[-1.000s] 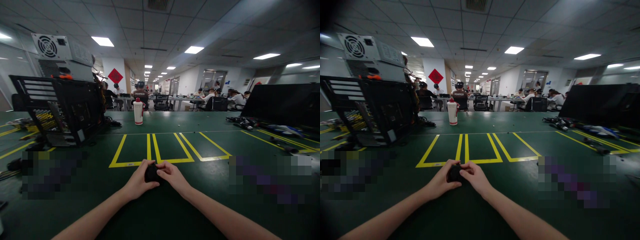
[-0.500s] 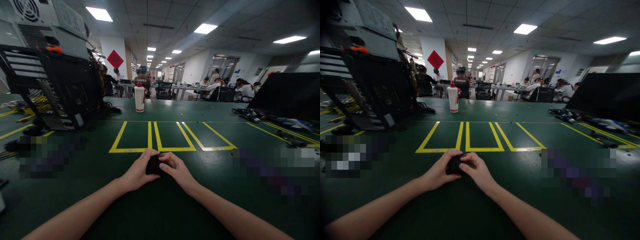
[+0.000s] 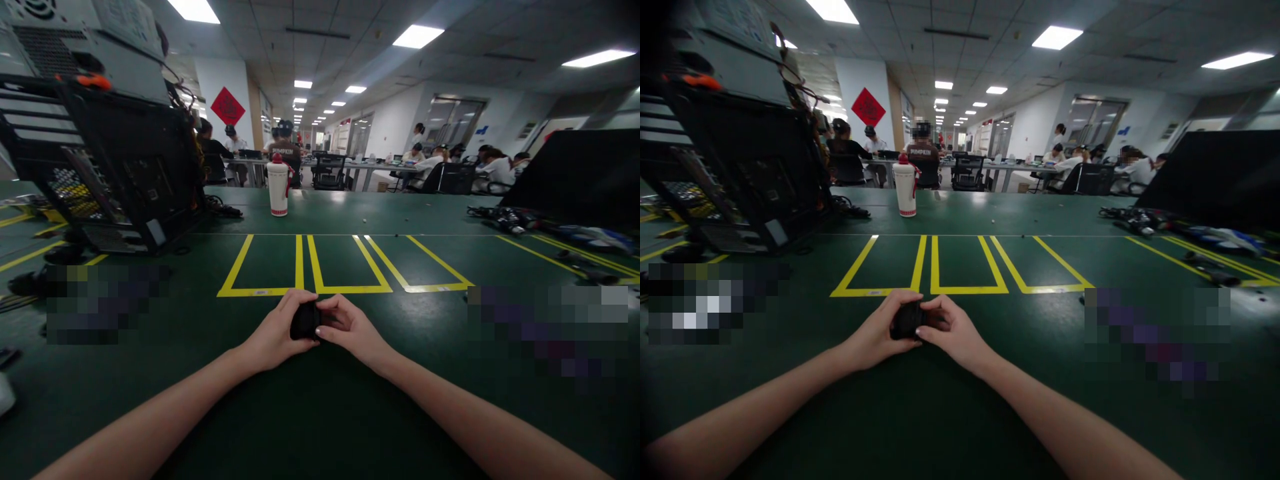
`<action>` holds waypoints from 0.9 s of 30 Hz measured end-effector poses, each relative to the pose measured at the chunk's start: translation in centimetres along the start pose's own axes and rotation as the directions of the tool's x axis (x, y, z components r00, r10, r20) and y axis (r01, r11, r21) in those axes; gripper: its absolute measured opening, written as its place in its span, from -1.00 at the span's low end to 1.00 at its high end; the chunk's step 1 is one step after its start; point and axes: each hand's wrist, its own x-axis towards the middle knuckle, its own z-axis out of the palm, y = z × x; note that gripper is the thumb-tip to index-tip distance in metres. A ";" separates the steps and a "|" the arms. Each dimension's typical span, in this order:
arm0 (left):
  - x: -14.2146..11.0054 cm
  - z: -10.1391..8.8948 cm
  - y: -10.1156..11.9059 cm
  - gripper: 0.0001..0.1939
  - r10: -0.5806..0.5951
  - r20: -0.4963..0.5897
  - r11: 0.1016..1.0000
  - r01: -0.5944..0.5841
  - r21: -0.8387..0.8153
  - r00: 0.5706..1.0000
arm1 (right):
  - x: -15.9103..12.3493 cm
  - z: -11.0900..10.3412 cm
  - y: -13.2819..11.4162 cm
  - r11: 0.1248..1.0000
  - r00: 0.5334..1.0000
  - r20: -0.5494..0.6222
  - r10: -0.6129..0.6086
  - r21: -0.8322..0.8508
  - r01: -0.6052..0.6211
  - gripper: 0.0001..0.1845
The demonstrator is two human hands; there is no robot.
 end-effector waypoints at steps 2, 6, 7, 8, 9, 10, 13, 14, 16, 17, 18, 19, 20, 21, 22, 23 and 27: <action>0.0 -0.2 0.3 -0.41 0.000 0.003 1.000 0.000 -0.001 1.000 | 0.0 0.1 -0.1 1.000 0.999 -0.033 0.007 -0.026 -0.008 -0.78; 0.0 -0.5 0.6 -0.41 -0.017 0.042 1.000 0.017 0.002 0.999 | 0.1 0.2 -0.5 0.997 0.996 -0.069 0.059 -0.042 -0.062 -0.81; 0.0 -0.4 0.6 -0.41 -0.016 0.033 1.000 0.015 0.006 0.999 | 0.2 0.1 -0.5 0.996 0.995 -0.070 0.076 -0.037 -0.078 -0.79; 0.0 -0.4 0.5 -0.41 -0.011 0.014 1.000 0.010 0.010 1.000 | 0.2 0.1 -0.5 0.995 0.994 -0.065 0.090 -0.031 -0.092 -0.77; 0.0 -0.3 0.3 -0.40 -0.004 -0.001 1.000 0.004 0.013 1.000 | 0.2 0.0 -0.4 0.995 0.994 -0.056 0.098 -0.023 -0.100 -0.77; 0.0 -0.2 0.2 -0.40 0.002 -0.013 1.000 -0.002 0.013 1.000 | 0.2 0.0 -0.3 0.995 0.994 -0.041 0.099 -0.011 -0.099 -0.76; 0.1 0.1 -0.2 -0.40 0.012 -0.019 1.000 -0.012 0.008 1.000 | 0.2 -0.1 -0.1 0.997 0.998 0.016 0.068 0.035 -0.069 -0.71; 0.1 0.1 -0.2 -0.40 0.016 -0.021 1.000 -0.016 0.011 1.000 | 0.1 -0.1 -0.1 0.997 0.998 0.020 0.057 0.042 -0.058 -0.70; 0.1 0.2 -0.3 -0.39 0.021 -0.032 1.000 -0.020 0.018 0.999 | 0.1 0.1 -0.1 0.998 0.999 -0.002 0.049 0.029 -0.049 -0.73; 0.1 0.1 -0.3 -0.38 0.022 -0.033 1.000 -0.022 0.020 0.999 | 0.1 0.1 -0.1 0.999 0.999 -0.021 0.046 0.015 -0.046 -0.77; 0.1 0.1 -0.3 -0.37 0.024 -0.033 1.000 -0.023 0.020 0.999 | 0.2 0.2 -0.1 0.999 0.998 -0.038 0.042 0.005 -0.042 -0.81; 0.1 0.1 -0.2 -0.37 0.024 -0.031 1.000 -0.023 0.017 0.999 | 0.2 0.2 -0.1 0.999 0.998 -0.051 0.037 0.000 -0.037 -0.84; 0.1 0.1 -0.2 -0.36 0.026 -0.029 1.000 -0.026 0.015 0.999 | 0.3 0.2 -0.1 0.999 0.998 -0.058 0.034 0.000 -0.034 -0.84; 0.1 0.1 -0.2 -0.37 0.027 -0.027 1.000 -0.027 0.015 0.999 | 0.3 0.2 -0.1 0.999 0.997 -0.059 0.040 0.001 -0.040 -0.83; 0.1 0.0 -0.2 -0.37 0.027 -0.024 1.000 -0.027 0.014 0.999 | 0.3 0.1 -0.2 0.999 0.997 -0.061 0.052 0.000 -0.052 -0.81; 0.1 0.0 -0.1 -0.37 0.026 -0.023 1.000 -0.025 0.015 0.999 | 0.3 0.1 -0.2 0.998 0.996 -0.058 0.068 -0.004 -0.068 -0.78; 0.1 0.1 -0.1 -0.37 0.025 -0.024 0.999 -0.025 0.021 0.999 | 0.1 0.0 -0.4 0.997 0.997 -0.003 0.081 -0.004 -0.081 -0.77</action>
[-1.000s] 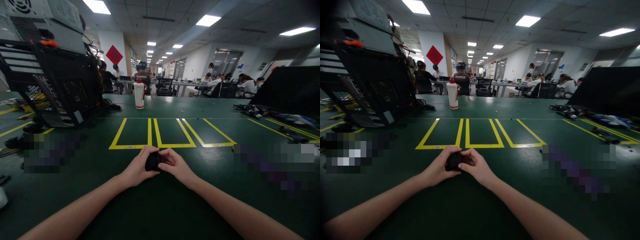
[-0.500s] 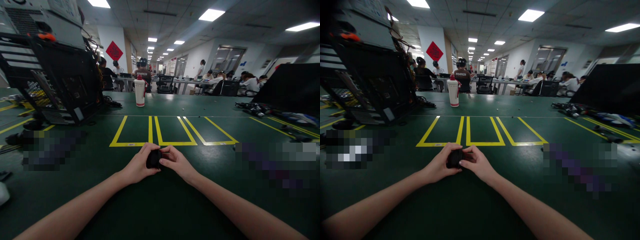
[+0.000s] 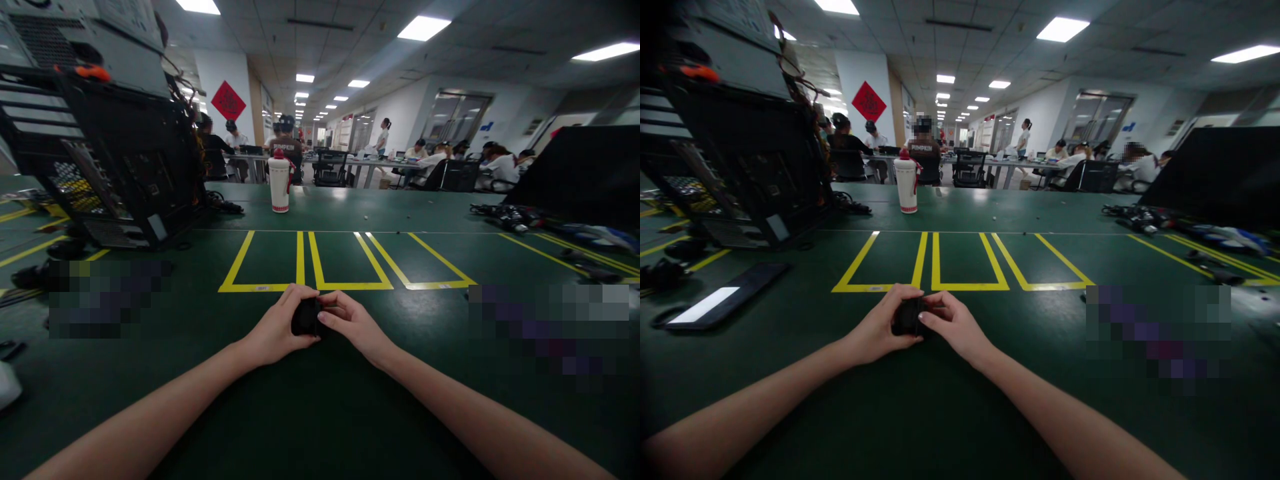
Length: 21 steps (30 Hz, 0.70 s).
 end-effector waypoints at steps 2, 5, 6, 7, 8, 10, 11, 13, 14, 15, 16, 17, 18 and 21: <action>0.0 0.0 0.0 -0.37 0.000 -0.002 1.000 0.000 0.002 1.000 | -0.2 0.1 0.0 0.999 0.999 0.021 -0.029 0.018 0.028 -0.75; -0.1 -0.1 0.1 -0.38 -0.014 0.009 1.000 0.014 -0.001 1.000 | -0.4 0.4 -0.1 0.999 0.999 0.004 -0.052 0.004 0.052 -0.75; -0.1 -0.1 0.1 -0.38 -0.018 0.013 1.000 0.018 -0.004 1.000 | -0.4 0.5 -0.1 0.998 0.998 -0.010 -0.056 -0.008 0.056 -0.79; -0.1 -0.2 0.1 -0.38 -0.021 0.017 1.000 0.021 -0.006 1.000 | -0.4 0.5 -0.1 0.998 0.998 -0.026 -0.059 -0.021 0.059 -0.83; 0.0 -0.2 0.1 -0.37 -0.020 0.017 1.000 0.020 -0.007 1.000 | -0.3 0.6 -0.1 0.998 0.997 -0.039 -0.060 -0.032 0.058 -0.86; 0.0 -0.2 0.1 -0.37 -0.010 0.012 1.000 0.010 -0.008 1.000 | -0.2 0.5 -0.1 0.998 0.997 -0.057 -0.052 -0.042 0.050 -0.87; 0.0 -0.2 0.1 -0.37 -0.004 0.006 1.000 0.004 -0.006 1.000 | -0.1 0.4 0.0 0.998 0.997 -0.063 -0.043 -0.040 0.040 -0.85; 0.0 -0.1 0.1 -0.36 0.006 0.002 1.000 -0.006 -0.001 1.000 | 0.0 0.3 0.0 0.999 0.998 -0.057 -0.015 -0.033 0.013 -0.80; 0.0 -0.1 0.1 -0.37 0.006 0.000 1.000 -0.006 0.002 1.000 | 0.1 0.2 0.0 1.000 0.999 -0.047 -0.005 -0.025 0.004 -0.79; 0.0 -0.1 0.0 -0.37 0.004 0.000 1.000 -0.004 0.004 1.000 | 0.1 0.1 0.1 1.000 1.000 -0.031 0.001 -0.017 -0.001 -0.79; 0.0 -0.1 0.0 -0.37 0.001 0.002 1.000 -0.001 0.005 1.000 | 0.0 0.1 0.1 1.000 1.000 -0.012 -0.001 -0.005 0.001 -0.79; 0.0 -0.1 0.0 -0.37 -0.002 0.004 1.000 0.002 0.005 1.000 | 0.0 0.1 0.1 1.000 1.000 0.005 -0.011 0.010 0.011 -0.78; 0.0 -0.1 0.0 -0.37 -0.004 0.006 1.000 0.004 0.004 1.000 | -0.1 0.2 0.1 0.999 1.000 0.015 -0.023 0.025 0.023 -0.76; -0.1 -0.1 0.1 -0.37 -0.006 0.011 1.000 0.006 0.002 1.000 | -0.1 0.4 0.0 0.999 0.999 -0.005 -0.038 0.032 0.038 -0.76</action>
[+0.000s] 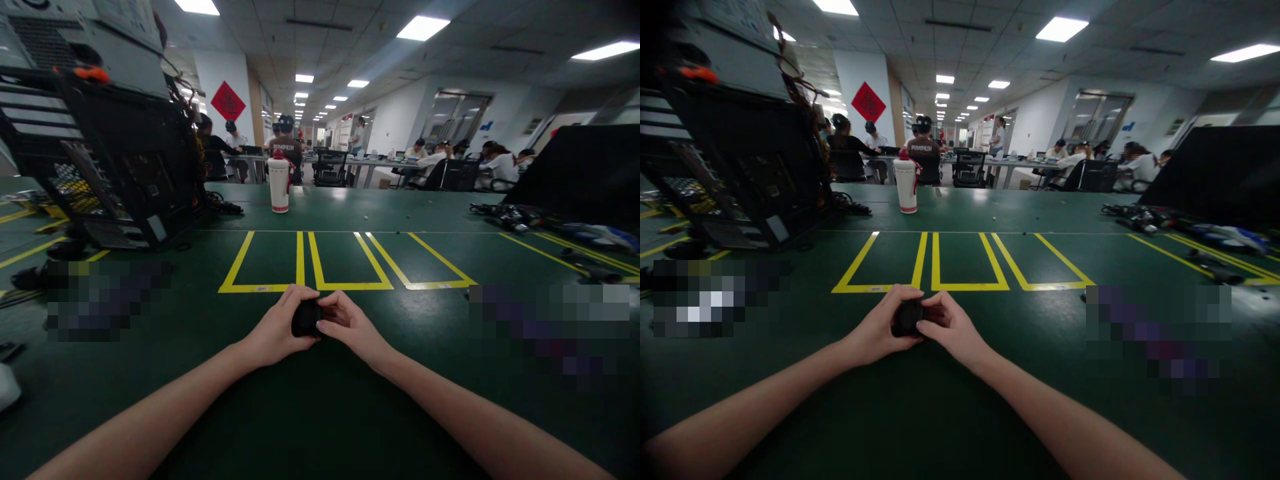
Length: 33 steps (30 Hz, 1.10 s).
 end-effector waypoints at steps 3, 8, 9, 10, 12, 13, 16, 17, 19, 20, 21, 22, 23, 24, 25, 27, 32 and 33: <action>0.0 -0.1 0.1 -0.38 -0.001 0.014 1.000 0.001 -0.002 1.000 | 0.1 0.2 0.1 0.999 0.999 -0.046 -0.007 -0.033 0.005 -0.83; 0.0 -0.2 0.3 -0.37 0.016 0.007 1.000 -0.016 0.004 1.000 | 0.1 0.0 0.2 0.999 0.999 -0.046 -0.009 -0.049 0.006 -0.80; 0.0 -0.2 0.4 -0.38 0.016 0.016 1.000 -0.016 0.003 1.000 | 0.1 -0.1 0.2 0.999 0.999 -0.038 -0.005 -0.048 0.004 -0.80; 0.0 -0.3 0.5 -0.38 0.013 0.026 1.000 -0.013 0.003 1.000 | 0.0 -0.1 0.1 0.999 1.000 -0.025 -0.001 -0.043 0.000 -0.79; 0.0 -0.5 0.8 -0.39 -0.002 0.046 1.000 0.002 0.005 0.999 | -0.1 -0.1 -0.1 1.000 1.000 0.008 0.004 -0.024 -0.004 -0.77; 0.1 -0.6 1.0 -0.40 -0.009 0.050 1.000 0.009 0.009 0.999 | -0.2 0.0 -0.3 1.000 1.000 0.018 0.004 -0.017 -0.004 -0.76; 0.1 -0.8 1.3 -0.40 -0.022 0.058 1.000 0.021 0.012 0.998 | -0.3 0.2 -0.5 0.999 1.000 -0.006 -0.009 -0.039 0.009 -0.81; 0.1 -0.9 1.4 -0.41 -0.020 0.057 1.000 0.019 0.010 0.998 | -0.2 0.3 -0.5 0.999 1.000 -0.022 -0.014 -0.053 0.013 -0.84; 0.1 -0.9 1.4 -0.40 -0.013 0.052 1.000 0.013 0.005 0.999 | -0.2 0.3 -0.4 0.997 0.999 -0.049 -0.023 -0.070 0.019 -0.86; 0.1 -0.8 1.4 -0.40 -0.006 0.044 1.000 0.006 0.003 0.999 | -0.1 0.3 -0.4 0.997 0.998 -0.058 -0.023 -0.071 0.018 -0.85; 0.1 -0.8 1.3 -0.40 0.001 0.036 1.000 -0.001 0.001 0.999 | -0.1 0.3 -0.4 0.997 0.998 -0.061 -0.014 -0.071 0.009 -0.84; 0.1 -0.7 1.2 -0.39 0.005 0.031 1.000 -0.005 -0.001 0.999 | -0.1 0.2 -0.4 0.998 0.998 -0.061 0.001 -0.070 -0.005 -0.82; 0.1 -0.7 1.1 -0.40 0.006 0.030 1.000 -0.006 -0.002 1.000 | -0.1 0.2 -0.4 0.997 0.998 -0.056 0.018 -0.068 -0.022 -0.80; 0.1 -0.6 0.9 -0.40 0.006 0.031 1.000 -0.006 -0.001 1.000 | -0.1 0.1 -0.4 0.997 0.998 -0.046 0.033 -0.065 -0.036 -0.80; 0.1 -0.4 0.8 -0.40 0.007 0.028 1.000 -0.007 0.001 1.000 | -0.1 0.1 -0.3 0.997 0.999 -0.031 0.040 -0.059 -0.041 -0.79; 0.1 -0.2 0.5 -0.38 0.018 0.012 1.000 -0.018 0.011 1.000 | -0.2 0.1 -0.2 0.999 1.000 -0.007 0.016 -0.049 -0.017 -0.79; 0.1 -0.1 0.4 -0.38 0.028 0.005 1.000 -0.028 0.014 1.000 | -0.1 0.2 0.3 0.997 0.998 -0.024 -0.052 -0.062 0.050 -0.81; 0.1 -0.2 0.5 -0.38 0.020 0.022 1.000 -0.020 0.010 1.000 | -0.1 0.2 0.3 0.997 0.998 -0.032 -0.050 -0.066 0.047 -0.83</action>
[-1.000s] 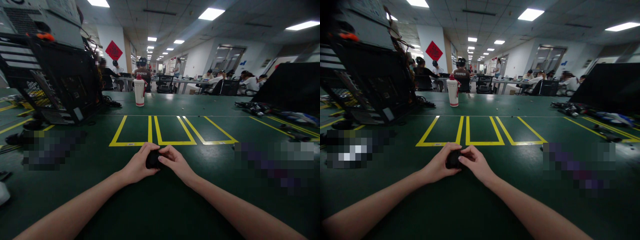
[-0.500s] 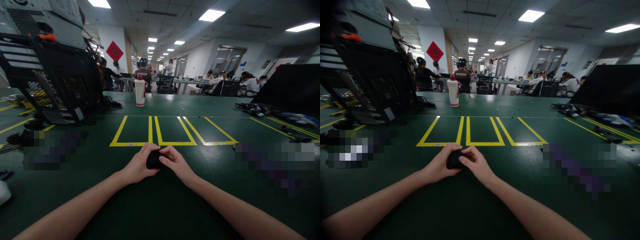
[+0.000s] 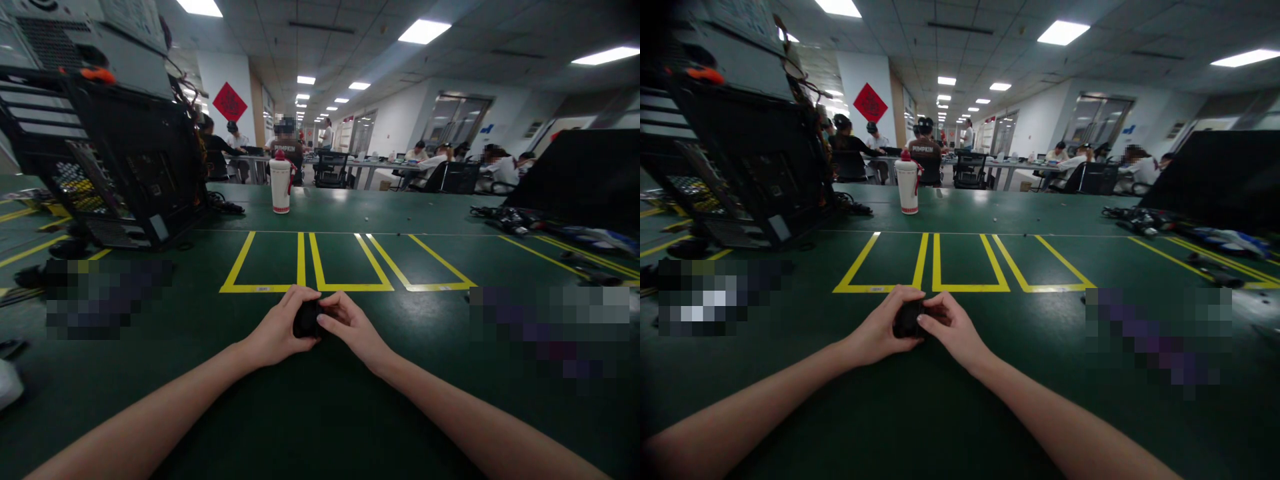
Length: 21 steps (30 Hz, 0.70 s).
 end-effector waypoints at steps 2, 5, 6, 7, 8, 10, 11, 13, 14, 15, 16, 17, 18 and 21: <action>0.0 -0.1 0.1 -0.39 -0.007 0.012 1.000 0.007 -0.006 1.000 | 0.0 0.0 -0.1 1.000 1.000 -0.014 0.012 -0.007 -0.012 -0.83; 0.0 -0.1 0.0 -0.38 0.005 -0.016 1.000 -0.006 -0.015 1.000 | 0.1 -0.2 -0.3 0.999 0.999 -0.015 0.053 -0.001 -0.053 -0.77; -0.1 -0.1 -0.1 -0.37 0.009 -0.024 1.000 -0.009 -0.016 1.000 | 0.1 -0.2 -0.4 0.998 0.998 -0.006 0.064 0.005 -0.064 -0.76; -0.1 0.0 -0.1 -0.38 0.010 -0.024 1.000 -0.010 -0.017 1.000 | 0.1 -0.3 -0.4 0.997 0.998 0.004 0.070 0.014 -0.070 -0.76; 0.0 0.0 -0.2 -0.38 0.008 -0.022 1.000 -0.008 -0.015 1.000 | 0.1 -0.3 -0.5 0.997 0.997 0.020 0.072 0.024 -0.072 -0.77; 0.0 0.1 -0.3 -0.38 0.002 -0.022 1.000 -0.002 -0.007 1.000 | 0.0 -0.3 -0.5 0.997 0.997 0.048 0.057 0.046 -0.060 -0.76; 0.0 0.1 -0.3 -0.38 -0.002 -0.019 1.000 0.002 -0.003 1.000 | 0.0 -0.2 -0.5 0.997 0.997 0.054 0.048 0.052 -0.051 -0.75; 0.0 0.1 -0.2 -0.38 -0.010 -0.019 1.000 0.010 0.000 1.000 | -0.1 -0.1 -0.5 0.998 0.998 0.052 0.037 0.051 -0.040 -0.77; 0.0 0.1 -0.2 -0.38 -0.014 -0.020 1.000 0.014 -0.002 1.000 | -0.1 -0.1 -0.5 0.998 0.998 0.045 0.036 0.044 -0.038 -0.80; 0.0 0.1 -0.2 -0.38 -0.018 -0.017 1.000 0.018 -0.003 1.000 | -0.1 -0.1 -0.5 0.999 0.999 0.036 0.038 0.037 -0.039 -0.83; 0.0 0.0 -0.1 -0.38 -0.020 -0.012 1.000 0.020 -0.005 1.000 | -0.1 -0.1 -0.5 0.999 0.999 0.027 0.039 0.030 -0.040 -0.84; 0.0 0.0 -0.1 -0.38 -0.020 -0.008 1.000 0.019 -0.006 1.000 | 0.0 -0.1 -0.5 0.999 0.999 0.017 0.039 0.027 -0.039 -0.85; 0.0 0.0 0.0 -0.38 -0.016 -0.011 1.000 0.016 -0.006 1.000 | 0.0 -0.1 -0.5 0.999 0.999 0.008 0.040 0.023 -0.041 -0.84; 0.0 -0.1 0.0 -0.38 0.002 -0.021 1.000 -0.002 -0.010 1.000 | 0.0 -0.2 -0.5 0.998 0.998 -0.005 0.061 0.010 -0.061 -0.81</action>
